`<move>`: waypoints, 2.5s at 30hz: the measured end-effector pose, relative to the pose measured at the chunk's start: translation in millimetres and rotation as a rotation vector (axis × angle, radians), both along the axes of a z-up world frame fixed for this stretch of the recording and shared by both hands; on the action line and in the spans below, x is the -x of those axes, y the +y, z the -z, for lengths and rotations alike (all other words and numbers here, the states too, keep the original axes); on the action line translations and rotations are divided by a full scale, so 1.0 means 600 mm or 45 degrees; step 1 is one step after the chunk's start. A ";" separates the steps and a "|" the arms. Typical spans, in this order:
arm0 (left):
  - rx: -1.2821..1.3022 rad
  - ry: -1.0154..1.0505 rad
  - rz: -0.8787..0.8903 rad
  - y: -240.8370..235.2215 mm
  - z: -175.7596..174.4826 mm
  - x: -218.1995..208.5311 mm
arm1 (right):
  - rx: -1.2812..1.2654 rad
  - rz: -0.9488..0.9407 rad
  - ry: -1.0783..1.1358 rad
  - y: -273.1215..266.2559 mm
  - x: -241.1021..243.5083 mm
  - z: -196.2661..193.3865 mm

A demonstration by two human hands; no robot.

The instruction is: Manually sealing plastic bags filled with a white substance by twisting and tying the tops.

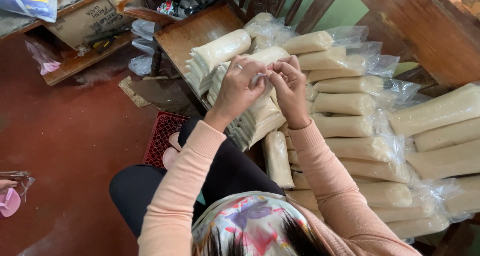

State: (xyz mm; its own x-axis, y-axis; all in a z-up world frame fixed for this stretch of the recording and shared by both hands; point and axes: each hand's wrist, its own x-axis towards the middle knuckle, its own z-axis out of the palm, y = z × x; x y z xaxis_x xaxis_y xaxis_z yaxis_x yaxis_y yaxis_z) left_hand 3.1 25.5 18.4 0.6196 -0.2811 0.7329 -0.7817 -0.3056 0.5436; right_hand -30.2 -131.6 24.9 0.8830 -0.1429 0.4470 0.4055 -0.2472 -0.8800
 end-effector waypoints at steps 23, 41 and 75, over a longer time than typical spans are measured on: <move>0.480 0.370 0.135 -0.022 0.029 0.023 | 0.167 -0.351 -0.015 -0.043 0.017 0.042; 0.405 0.099 0.271 -0.013 -0.078 0.108 | 0.203 -0.124 0.000 -0.018 0.108 0.166; 0.811 1.035 0.488 -0.085 -0.008 0.182 | 0.216 -0.317 0.455 -0.117 0.240 0.063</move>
State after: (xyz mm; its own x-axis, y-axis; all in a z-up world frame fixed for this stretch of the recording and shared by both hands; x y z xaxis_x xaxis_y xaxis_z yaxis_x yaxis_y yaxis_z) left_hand -106.1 -25.3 23.4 0.9352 -0.2735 0.2251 -0.1024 0.3998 0.9109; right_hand -174.4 -201.8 -13.0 0.9841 0.1414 0.1072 0.1493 -0.3336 -0.9308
